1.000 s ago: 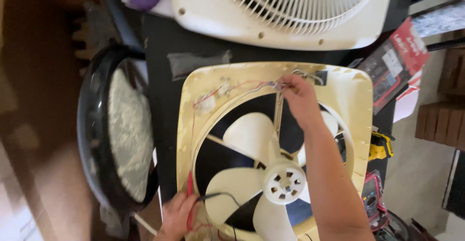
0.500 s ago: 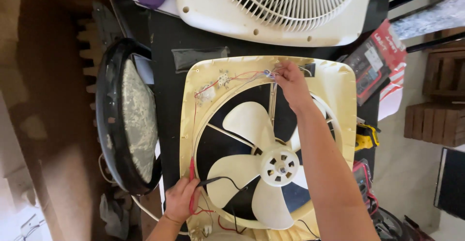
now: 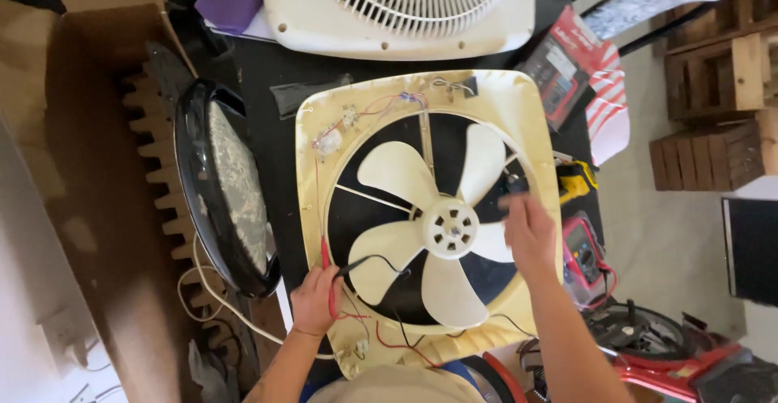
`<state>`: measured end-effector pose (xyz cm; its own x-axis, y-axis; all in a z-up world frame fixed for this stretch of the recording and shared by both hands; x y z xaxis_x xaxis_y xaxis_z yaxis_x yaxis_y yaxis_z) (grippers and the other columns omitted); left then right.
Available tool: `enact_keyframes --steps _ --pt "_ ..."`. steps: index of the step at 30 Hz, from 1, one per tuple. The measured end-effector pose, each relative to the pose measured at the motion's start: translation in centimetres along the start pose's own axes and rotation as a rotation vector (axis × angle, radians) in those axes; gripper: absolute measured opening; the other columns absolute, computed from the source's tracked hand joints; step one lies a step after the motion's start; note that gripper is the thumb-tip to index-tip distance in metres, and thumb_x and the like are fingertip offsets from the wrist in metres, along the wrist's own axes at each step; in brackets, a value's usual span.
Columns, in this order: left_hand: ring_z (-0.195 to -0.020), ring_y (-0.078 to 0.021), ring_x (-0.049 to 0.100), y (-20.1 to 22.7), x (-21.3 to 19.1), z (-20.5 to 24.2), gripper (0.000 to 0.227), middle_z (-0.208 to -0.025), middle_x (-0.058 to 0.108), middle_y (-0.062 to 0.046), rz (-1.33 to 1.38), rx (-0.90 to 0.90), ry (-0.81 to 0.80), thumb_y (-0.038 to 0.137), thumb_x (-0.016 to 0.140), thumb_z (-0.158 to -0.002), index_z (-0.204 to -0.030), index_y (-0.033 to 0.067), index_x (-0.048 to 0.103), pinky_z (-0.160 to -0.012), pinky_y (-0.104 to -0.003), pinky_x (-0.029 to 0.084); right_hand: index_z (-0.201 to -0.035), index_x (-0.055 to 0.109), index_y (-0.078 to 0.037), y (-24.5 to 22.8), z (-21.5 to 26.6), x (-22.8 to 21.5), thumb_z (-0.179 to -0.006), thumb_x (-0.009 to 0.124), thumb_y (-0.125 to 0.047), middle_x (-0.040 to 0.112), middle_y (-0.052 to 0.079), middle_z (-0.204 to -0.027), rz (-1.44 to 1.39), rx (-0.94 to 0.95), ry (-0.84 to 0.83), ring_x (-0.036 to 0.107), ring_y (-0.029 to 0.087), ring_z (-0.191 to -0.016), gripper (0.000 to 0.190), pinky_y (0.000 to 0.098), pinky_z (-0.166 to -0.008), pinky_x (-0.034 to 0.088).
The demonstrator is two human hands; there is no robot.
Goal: Testing electrical components and wiring of a fan assembly using a multimeter
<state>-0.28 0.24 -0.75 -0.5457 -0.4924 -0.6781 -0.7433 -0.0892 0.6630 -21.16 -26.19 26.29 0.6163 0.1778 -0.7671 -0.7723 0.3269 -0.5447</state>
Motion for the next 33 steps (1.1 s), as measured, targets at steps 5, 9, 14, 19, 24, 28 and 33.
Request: enact_keyframes --steps 5,9,14,19,24,28,33 --pt "-0.083 -0.0242 0.067 1.2 -1.4 -0.2 0.018 -0.097 0.064 -0.005 0.029 -0.033 -0.047 0.021 0.062 -0.103 -0.118 0.0129 0.069 -0.062 -0.035 0.054 -0.092 0.074 -0.006 7.5 3.6 -2.3 -0.107 0.053 -0.021 0.046 0.004 -0.060 -0.117 0.034 -0.134 0.040 0.012 -0.050 0.030 0.0299 -0.048 0.029" --pt "-0.082 -0.0255 0.067 3.0 -2.8 0.2 0.015 -0.087 0.059 -0.003 -0.059 -0.011 0.027 0.027 0.061 -0.105 -0.112 0.0165 0.070 -0.076 -0.033 0.058 -0.103 0.081 -0.015 12.5 3.1 -3.0 -0.099 0.074 -0.024 0.066 0.010 -0.057 0.001 -0.198 -0.196 0.060 0.021 -0.057 0.012 0.0354 -0.067 0.054" --pt "-0.084 -0.0259 0.068 7.0 -4.9 1.0 0.014 -0.088 0.061 -0.003 -0.036 -0.050 -0.007 0.023 0.065 -0.102 -0.111 0.0147 0.071 -0.079 -0.034 0.059 -0.107 0.079 -0.019 15.3 1.3 -2.5 -0.096 0.076 -0.032 0.072 0.010 -0.071 0.073 -0.354 -0.228 0.069 0.030 -0.069 0.017 0.0438 -0.074 0.056" --pt "-0.085 -0.0221 0.070 11.8 -3.4 2.8 0.015 -0.089 0.061 0.000 -0.127 -0.116 0.010 0.022 0.072 -0.098 -0.112 0.0164 0.071 -0.081 -0.030 0.060 -0.105 0.076 -0.021 19.5 -3.9 0.3 -0.088 0.085 -0.021 0.068 0.003 -0.086 0.038 -0.843 -0.073 0.068 0.028 -0.089 0.020 0.0371 -0.086 0.056" --pt "-0.081 -0.0244 0.072 17.2 -1.7 3.6 0.016 -0.089 0.063 -0.002 -0.176 -0.272 0.038 0.024 0.072 -0.099 -0.113 0.0172 0.070 -0.076 -0.033 0.061 -0.146 0.062 -0.020 19.0 -6.6 -0.3 -0.076 0.093 -0.037 0.057 0.014 -0.150 0.458 -0.840 -0.180 0.041 0.037 -0.151 0.078 0.0604 -0.122 0.024" --pt "-0.079 -0.0236 0.072 20.5 -1.2 3.8 0.015 -0.090 0.064 -0.002 -0.258 -0.342 0.040 0.026 0.072 -0.100 -0.113 0.0185 0.069 -0.074 -0.034 0.060 -0.153 0.054 -0.019 19.8 -9.0 -1.3 -0.071 0.096 -0.034 0.056 0.013 -0.152 0.541 -0.864 -0.297 0.036 0.034 -0.154 0.093 0.0642 -0.123 0.012" --pt "-0.080 -0.0244 0.073 23.1 -0.9 3.2 0.014 -0.090 0.065 -0.002 -0.316 -0.415 0.072 0.026 0.074 -0.100 -0.111 0.0184 0.072 -0.074 -0.034 0.061 -0.146 0.056 -0.021 21.9 -11.4 0.0 -0.078 0.090 -0.031 0.059 0.007 -0.138 0.534 -0.981 -0.308 0.039 0.028 -0.147 0.076 0.0633 -0.123 0.002"
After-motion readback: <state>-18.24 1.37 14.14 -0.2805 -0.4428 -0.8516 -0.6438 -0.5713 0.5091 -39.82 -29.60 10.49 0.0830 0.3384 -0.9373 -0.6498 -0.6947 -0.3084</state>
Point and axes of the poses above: each hand's wrist, its own z-axis away from the middle knuckle, its own x-axis out of the palm, y = z × x, the point moved 1 cm from there along -z, towards the middle knuckle
